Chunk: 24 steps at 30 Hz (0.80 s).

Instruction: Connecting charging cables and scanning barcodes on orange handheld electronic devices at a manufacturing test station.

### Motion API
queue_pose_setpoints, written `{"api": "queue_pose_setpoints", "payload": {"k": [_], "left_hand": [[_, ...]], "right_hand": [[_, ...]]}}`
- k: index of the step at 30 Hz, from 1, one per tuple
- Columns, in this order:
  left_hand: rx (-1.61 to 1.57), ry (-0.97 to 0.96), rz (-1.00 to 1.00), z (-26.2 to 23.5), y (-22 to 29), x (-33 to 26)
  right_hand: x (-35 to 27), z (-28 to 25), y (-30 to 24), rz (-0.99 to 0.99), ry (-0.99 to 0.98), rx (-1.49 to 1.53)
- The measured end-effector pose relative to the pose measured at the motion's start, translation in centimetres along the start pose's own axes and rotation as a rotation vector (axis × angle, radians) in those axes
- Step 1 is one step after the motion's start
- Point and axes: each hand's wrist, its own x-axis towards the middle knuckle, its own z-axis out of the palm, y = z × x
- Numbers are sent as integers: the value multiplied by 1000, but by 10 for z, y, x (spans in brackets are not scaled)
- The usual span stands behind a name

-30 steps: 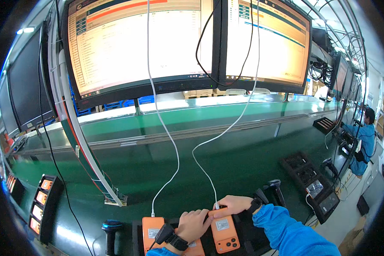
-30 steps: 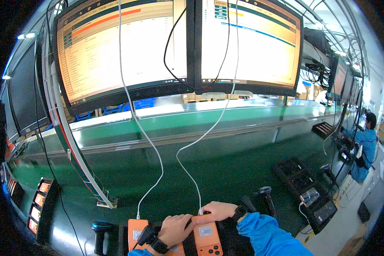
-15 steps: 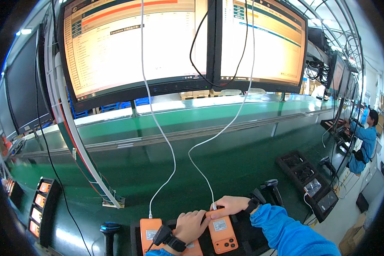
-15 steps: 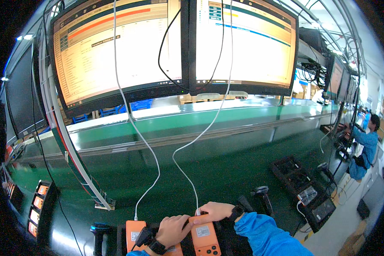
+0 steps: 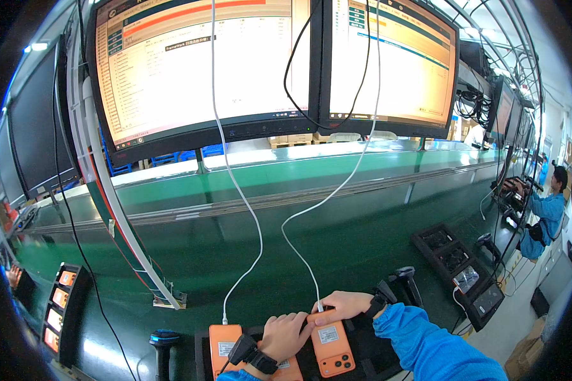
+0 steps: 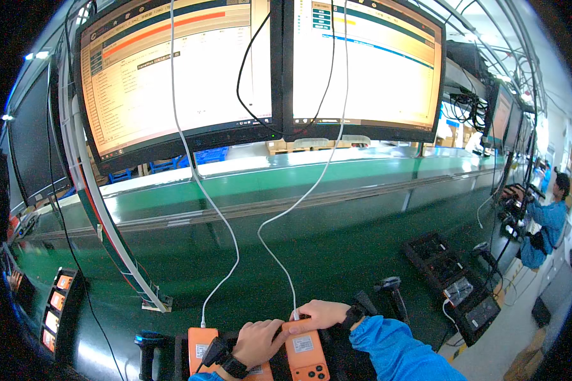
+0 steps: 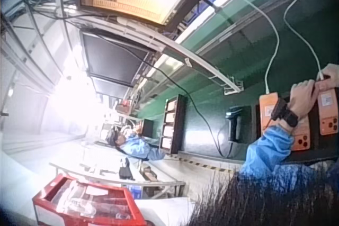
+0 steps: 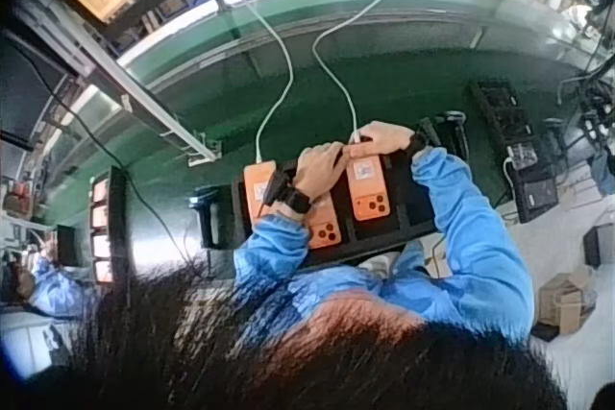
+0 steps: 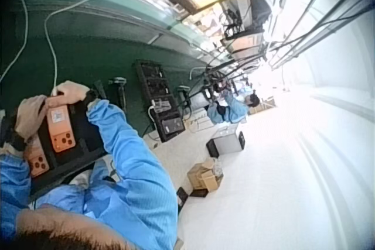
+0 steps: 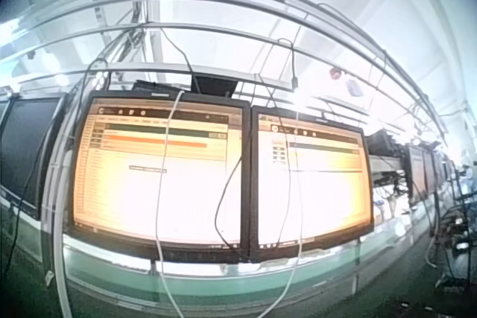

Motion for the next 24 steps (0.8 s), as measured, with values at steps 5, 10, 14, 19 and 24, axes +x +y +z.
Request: {"api": "queue_pose_setpoints", "payload": {"k": [5,10,14,19,24], "left_hand": [[0,7,0,-1,0,0],[-9,-9,-8,-1,1,0],[-18,-1,-6,-1,0,0],[-22,-1,-5,-1,0,0],[-9,-9,-7,-1,0,0]], "right_hand": [[1,0,0,-1,-4,3],[1,0,0,-5,-7,6],[0,0,0,-24,1,22],[0,0,0,-12,8,6],[2,1,3,-16,5,2]]}}
